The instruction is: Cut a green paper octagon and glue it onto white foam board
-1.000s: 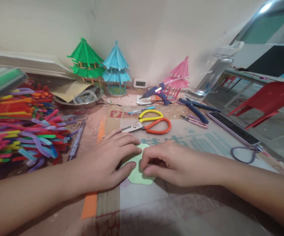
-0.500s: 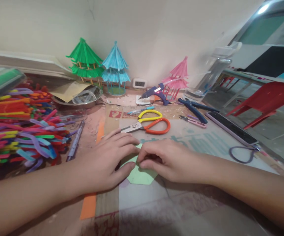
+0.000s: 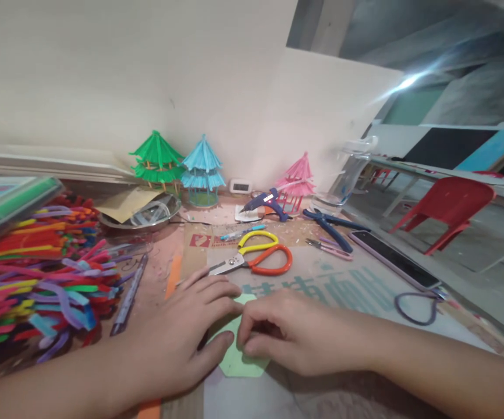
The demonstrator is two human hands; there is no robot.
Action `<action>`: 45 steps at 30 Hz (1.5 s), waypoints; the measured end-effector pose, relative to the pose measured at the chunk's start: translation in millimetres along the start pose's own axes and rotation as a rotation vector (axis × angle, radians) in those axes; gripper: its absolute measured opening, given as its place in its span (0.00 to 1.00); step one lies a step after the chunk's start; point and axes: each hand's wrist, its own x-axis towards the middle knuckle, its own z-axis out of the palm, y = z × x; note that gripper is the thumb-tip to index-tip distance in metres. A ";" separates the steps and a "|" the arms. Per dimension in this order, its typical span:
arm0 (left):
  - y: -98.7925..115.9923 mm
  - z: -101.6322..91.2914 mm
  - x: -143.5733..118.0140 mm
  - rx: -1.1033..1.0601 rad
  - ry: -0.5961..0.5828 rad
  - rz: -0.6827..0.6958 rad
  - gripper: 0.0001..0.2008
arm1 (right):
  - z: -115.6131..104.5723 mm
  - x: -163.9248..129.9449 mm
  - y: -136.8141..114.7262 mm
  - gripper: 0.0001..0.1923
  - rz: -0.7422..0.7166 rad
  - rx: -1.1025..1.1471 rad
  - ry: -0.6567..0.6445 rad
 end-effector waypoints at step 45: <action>-7.8 2.6 6.2 0.000 0.012 0.019 0.14 | -14.4 5.0 33.6 0.04 -0.055 0.202 -0.075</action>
